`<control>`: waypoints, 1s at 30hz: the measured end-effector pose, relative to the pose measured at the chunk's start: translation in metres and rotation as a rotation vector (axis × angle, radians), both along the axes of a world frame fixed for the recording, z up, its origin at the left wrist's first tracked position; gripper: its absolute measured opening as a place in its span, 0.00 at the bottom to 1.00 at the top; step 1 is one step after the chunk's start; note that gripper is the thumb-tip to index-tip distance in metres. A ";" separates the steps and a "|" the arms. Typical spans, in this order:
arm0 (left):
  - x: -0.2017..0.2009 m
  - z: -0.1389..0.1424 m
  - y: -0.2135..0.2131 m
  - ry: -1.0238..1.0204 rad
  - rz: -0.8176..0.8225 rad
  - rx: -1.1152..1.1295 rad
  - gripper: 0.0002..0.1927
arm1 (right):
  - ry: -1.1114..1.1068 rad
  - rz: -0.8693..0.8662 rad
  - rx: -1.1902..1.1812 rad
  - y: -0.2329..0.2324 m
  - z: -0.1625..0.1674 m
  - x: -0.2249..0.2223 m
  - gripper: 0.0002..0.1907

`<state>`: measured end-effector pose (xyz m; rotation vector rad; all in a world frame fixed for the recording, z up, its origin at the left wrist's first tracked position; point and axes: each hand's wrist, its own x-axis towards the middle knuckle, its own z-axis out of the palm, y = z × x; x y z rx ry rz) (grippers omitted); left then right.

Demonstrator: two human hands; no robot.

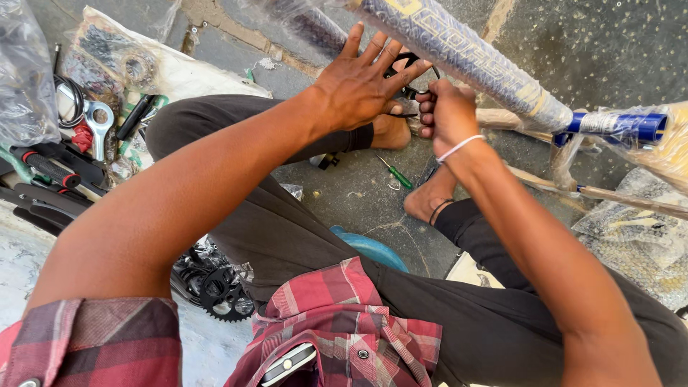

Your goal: The person sits on the floor and attaches a black metal bracket to a bicycle frame wrapped in protective plastic. They use a green screwdriver to tighten the screws securing the bracket to the frame.

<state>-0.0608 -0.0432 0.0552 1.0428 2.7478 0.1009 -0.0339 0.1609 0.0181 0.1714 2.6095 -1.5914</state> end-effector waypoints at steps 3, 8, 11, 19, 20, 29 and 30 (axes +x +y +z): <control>0.001 0.002 -0.001 0.019 -0.001 0.034 0.40 | 0.057 0.164 0.322 0.020 0.023 0.015 0.20; 0.002 0.001 -0.001 0.034 0.004 0.036 0.39 | 0.738 0.609 0.955 0.038 0.061 0.025 0.15; 0.001 0.001 -0.003 0.072 -0.024 0.026 0.40 | 0.782 0.712 1.081 0.032 0.061 0.009 0.13; -0.002 0.004 0.001 -0.007 0.009 0.003 0.40 | -0.131 0.179 0.126 0.006 0.022 0.007 0.13; 0.001 0.003 0.000 -0.013 0.008 -0.006 0.39 | -0.207 0.135 0.055 0.005 0.022 0.008 0.13; 0.001 0.004 -0.001 -0.013 0.001 0.031 0.40 | 0.700 0.607 0.765 0.030 0.067 0.025 0.14; 0.003 0.004 -0.002 -0.017 0.005 0.026 0.40 | 0.707 0.679 0.823 0.030 0.063 0.022 0.14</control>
